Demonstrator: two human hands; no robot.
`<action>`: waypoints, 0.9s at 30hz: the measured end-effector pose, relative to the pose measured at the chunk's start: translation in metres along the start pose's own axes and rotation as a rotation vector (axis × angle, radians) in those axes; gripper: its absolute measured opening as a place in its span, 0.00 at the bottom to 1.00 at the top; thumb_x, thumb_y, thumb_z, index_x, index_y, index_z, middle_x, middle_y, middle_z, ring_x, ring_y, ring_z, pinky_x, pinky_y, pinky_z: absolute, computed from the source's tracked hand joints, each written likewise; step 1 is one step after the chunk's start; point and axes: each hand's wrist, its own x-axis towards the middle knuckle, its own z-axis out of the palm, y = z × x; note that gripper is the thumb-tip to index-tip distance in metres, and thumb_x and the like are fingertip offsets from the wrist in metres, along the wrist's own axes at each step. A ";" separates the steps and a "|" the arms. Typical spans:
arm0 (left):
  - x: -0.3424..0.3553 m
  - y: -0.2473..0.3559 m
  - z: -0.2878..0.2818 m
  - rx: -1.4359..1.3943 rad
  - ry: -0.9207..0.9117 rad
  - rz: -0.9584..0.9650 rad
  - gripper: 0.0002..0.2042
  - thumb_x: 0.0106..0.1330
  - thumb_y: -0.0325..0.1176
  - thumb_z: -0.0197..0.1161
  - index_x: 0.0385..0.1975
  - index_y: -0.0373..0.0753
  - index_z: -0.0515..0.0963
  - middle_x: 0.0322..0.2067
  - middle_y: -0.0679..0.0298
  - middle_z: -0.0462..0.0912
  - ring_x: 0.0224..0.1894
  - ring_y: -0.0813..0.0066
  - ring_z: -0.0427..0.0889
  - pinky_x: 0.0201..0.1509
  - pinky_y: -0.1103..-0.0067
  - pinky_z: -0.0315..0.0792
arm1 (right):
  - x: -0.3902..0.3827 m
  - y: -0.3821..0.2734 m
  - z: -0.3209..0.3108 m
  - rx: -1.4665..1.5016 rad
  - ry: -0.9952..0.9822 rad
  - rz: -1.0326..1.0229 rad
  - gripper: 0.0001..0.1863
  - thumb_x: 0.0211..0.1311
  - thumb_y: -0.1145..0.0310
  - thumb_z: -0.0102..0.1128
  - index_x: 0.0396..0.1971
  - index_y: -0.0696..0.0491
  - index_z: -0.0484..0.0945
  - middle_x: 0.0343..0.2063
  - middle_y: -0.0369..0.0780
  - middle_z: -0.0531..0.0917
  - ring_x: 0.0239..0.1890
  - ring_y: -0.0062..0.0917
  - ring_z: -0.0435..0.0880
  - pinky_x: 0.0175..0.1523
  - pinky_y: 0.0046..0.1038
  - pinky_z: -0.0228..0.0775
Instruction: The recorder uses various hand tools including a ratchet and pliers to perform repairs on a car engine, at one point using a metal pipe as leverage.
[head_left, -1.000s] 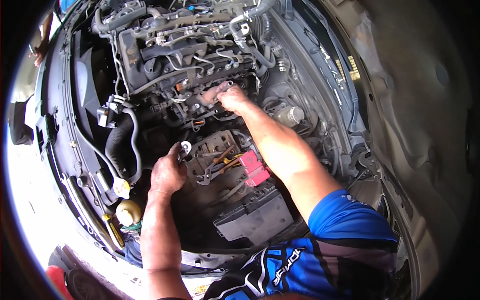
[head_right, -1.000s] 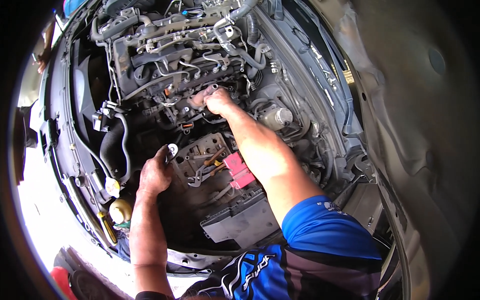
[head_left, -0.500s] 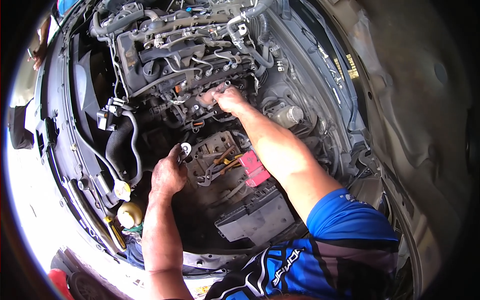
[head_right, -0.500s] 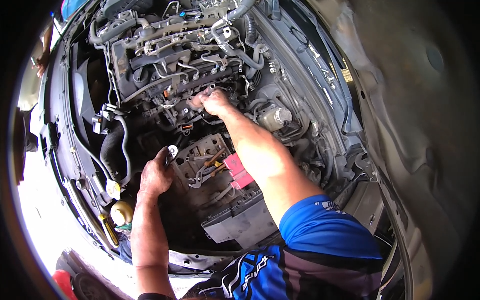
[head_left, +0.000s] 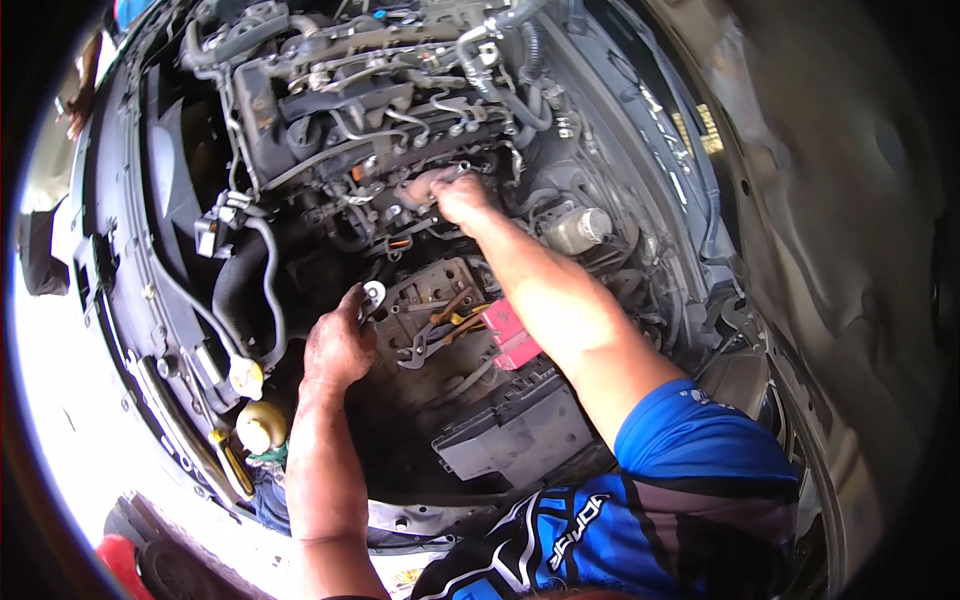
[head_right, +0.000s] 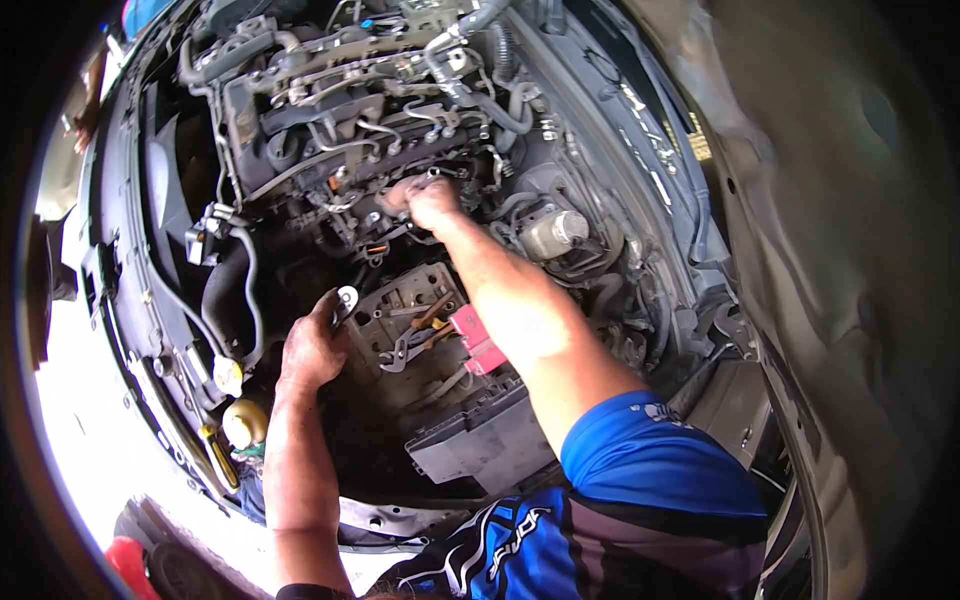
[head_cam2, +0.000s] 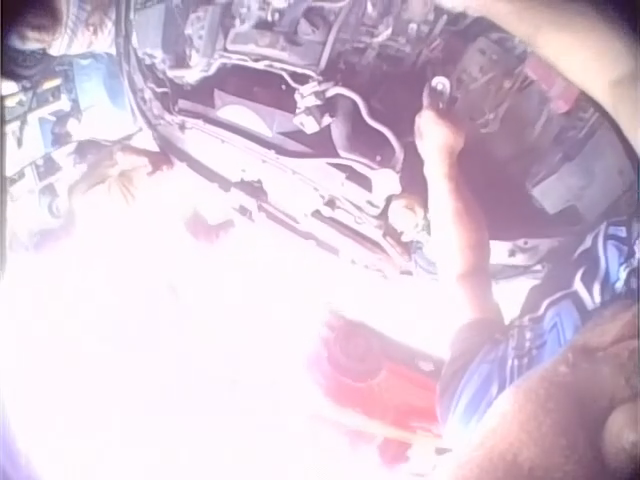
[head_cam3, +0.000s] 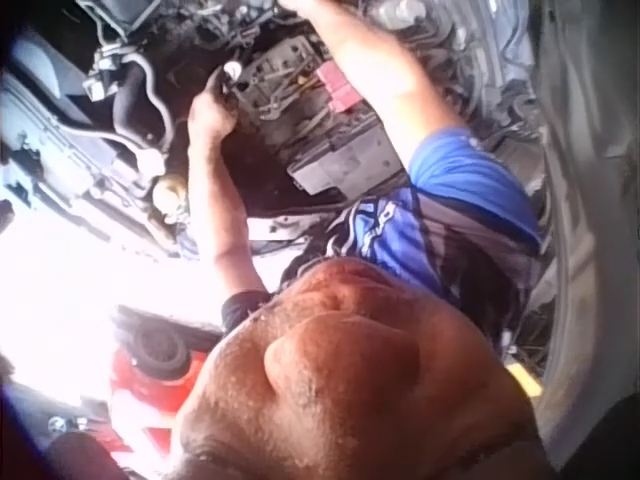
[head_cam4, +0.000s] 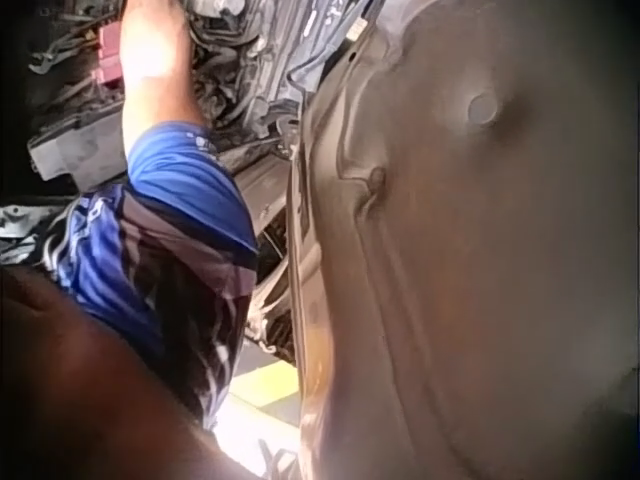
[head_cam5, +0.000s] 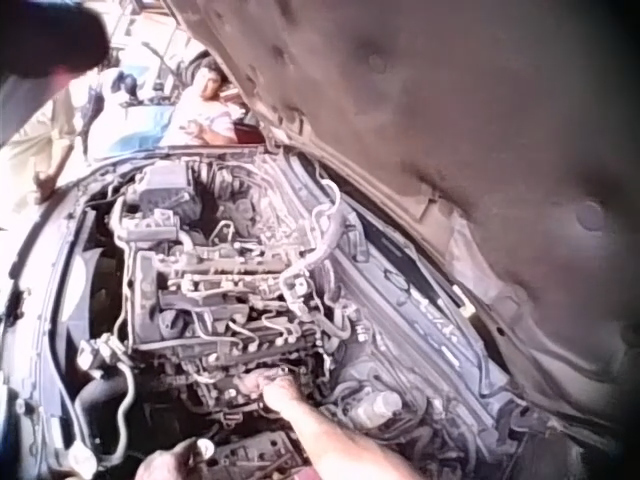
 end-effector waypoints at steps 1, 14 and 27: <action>0.003 0.004 0.002 0.003 0.006 0.008 0.29 0.57 0.30 0.58 0.63 0.42 0.70 0.40 0.43 0.84 0.46 0.43 0.82 0.52 0.57 0.76 | 0.010 0.009 -0.003 -0.113 0.032 -0.048 0.05 0.54 0.77 0.61 0.30 0.53 0.83 0.32 0.39 0.87 0.34 0.26 0.85 0.42 0.29 0.77; 0.008 0.019 0.004 0.005 0.004 0.047 0.29 0.58 0.29 0.58 0.64 0.41 0.70 0.43 0.44 0.84 0.49 0.45 0.82 0.53 0.60 0.76 | 0.021 0.012 -0.021 -0.200 -0.001 -0.073 0.09 0.50 0.71 0.64 0.33 0.51 0.81 0.32 0.41 0.86 0.36 0.29 0.85 0.44 0.29 0.77; -0.001 0.003 -0.001 0.011 0.003 -0.004 0.29 0.58 0.28 0.59 0.63 0.41 0.71 0.43 0.45 0.84 0.48 0.45 0.82 0.53 0.59 0.76 | -0.071 -0.103 -0.246 -0.222 0.725 -0.470 0.07 0.60 0.74 0.62 0.38 0.56 0.82 0.36 0.40 0.84 0.38 0.26 0.84 0.46 0.28 0.76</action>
